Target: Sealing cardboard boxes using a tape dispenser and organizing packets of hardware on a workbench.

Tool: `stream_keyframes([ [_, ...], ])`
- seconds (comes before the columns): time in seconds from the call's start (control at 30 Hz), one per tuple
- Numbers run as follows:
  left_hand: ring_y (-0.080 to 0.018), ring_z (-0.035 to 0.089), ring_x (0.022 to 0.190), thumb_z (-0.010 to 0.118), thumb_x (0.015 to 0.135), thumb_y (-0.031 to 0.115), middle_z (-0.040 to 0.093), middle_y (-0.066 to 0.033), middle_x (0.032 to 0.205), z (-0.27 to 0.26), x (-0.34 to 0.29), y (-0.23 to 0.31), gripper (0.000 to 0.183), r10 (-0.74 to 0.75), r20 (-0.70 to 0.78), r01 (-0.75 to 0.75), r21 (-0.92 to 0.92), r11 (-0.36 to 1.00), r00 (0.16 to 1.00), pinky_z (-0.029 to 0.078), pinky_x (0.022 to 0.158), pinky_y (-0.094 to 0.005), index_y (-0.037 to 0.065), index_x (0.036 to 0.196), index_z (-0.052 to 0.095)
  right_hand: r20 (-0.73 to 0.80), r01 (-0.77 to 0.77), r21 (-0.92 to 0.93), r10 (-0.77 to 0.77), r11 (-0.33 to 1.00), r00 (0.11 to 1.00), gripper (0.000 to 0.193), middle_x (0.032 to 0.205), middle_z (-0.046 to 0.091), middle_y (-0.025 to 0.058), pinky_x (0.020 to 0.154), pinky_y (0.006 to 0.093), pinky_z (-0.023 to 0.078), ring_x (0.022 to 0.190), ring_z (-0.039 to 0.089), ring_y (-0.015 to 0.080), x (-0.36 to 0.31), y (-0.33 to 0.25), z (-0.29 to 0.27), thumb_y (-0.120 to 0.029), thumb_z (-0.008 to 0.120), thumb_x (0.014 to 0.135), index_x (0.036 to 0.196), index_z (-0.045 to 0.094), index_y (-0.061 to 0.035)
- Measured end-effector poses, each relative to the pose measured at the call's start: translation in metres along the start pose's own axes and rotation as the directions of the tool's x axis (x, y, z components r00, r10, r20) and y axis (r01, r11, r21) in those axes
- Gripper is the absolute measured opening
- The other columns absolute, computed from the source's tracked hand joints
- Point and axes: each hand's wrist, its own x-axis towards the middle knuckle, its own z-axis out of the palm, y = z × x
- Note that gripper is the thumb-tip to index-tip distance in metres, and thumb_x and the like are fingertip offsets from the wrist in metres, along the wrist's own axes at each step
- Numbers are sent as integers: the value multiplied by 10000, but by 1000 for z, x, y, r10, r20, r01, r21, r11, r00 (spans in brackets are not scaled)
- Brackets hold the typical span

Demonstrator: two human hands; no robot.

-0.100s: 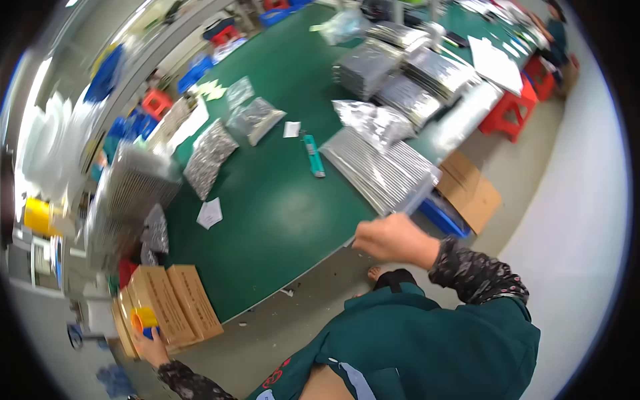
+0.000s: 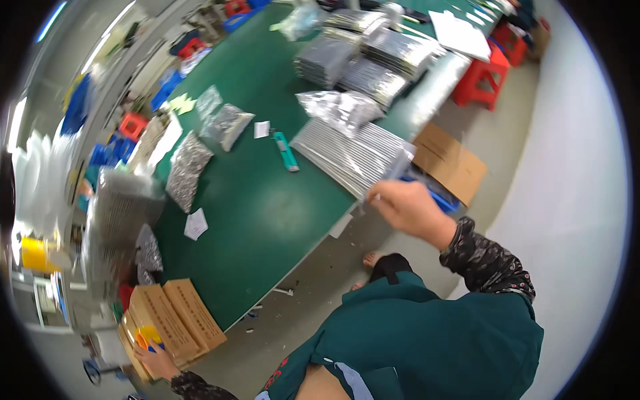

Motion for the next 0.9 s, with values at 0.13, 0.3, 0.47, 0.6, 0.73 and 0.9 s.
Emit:
stream_keyframes([
  [0.13, -340, 542, 919, 533, 834, 109, 567, -149, 965, -6, -35, 98, 135, 481, 38, -425, -411, 806, 876, 452, 788, -366, -19, 870, 557, 4, -272, -96, 274, 957, 962, 124, 645, 583, 119, 565, 362, 458, 604, 573, 300, -62, 64, -8, -172, 620, 755, 738, 555, -67],
  [0.3, -341, 293, 1258, 553, 800, 98, 323, -186, 1342, -21, -134, 247, 439, 800, -4, -479, -803, 355, 601, 215, 1043, -435, -22, 1208, 444, 98, -728, 166, 723, 665, 683, 192, 707, 559, 73, 585, 298, 462, 663, 565, 140, -172, 121, 68, -198, 620, 794, 853, 565, -24],
  [0.47, -355, 273, 1274, 579, 816, 255, 294, -193, 1358, -51, -209, 352, 545, 905, -202, -597, -799, 69, 375, 188, 1029, -534, 67, 1285, 374, 738, -820, 504, 357, 272, 572, 537, 1259, 441, 137, 978, 318, 318, 1165, 407, 201, -150, 84, 59, -353, 496, 892, 1289, 367, -16],
  [0.6, -362, 317, 1246, 572, 823, 248, 325, -192, 1339, -59, -232, 370, 516, 933, -100, -512, -853, 98, 346, 223, 1017, -522, 64, 1269, 388, 820, -356, 311, -59, 882, 570, 517, 1324, 392, 154, 1051, 377, 209, 1233, 337, 330, -245, 188, 30, -364, 446, 887, 1263, 427, -9],
  [0.73, -346, 319, 1254, 518, 850, 304, 346, -155, 1344, -75, -253, 381, 520, 951, 303, -97, -946, 309, 65, 249, 1022, -468, 61, 1288, 380, 289, -237, -925, 955, 297, 69, 388, 1136, 558, 186, 952, 596, 259, 1146, 438, 369, -279, 288, -98, -313, 524, 807, 1074, 604, -43],
  [0.9, -326, 329, 1254, 458, 859, 420, 353, -109, 1362, -136, -289, 427, 572, 755, 417, 496, -576, 650, -505, 262, 1024, -423, 78, 1311, 381, 456, -810, 394, 673, 434, 583, 642, 1262, 483, 129, 983, 314, 328, 1185, 424, 239, -174, 281, -168, -421, 573, 783, 1265, 440, -18],
])
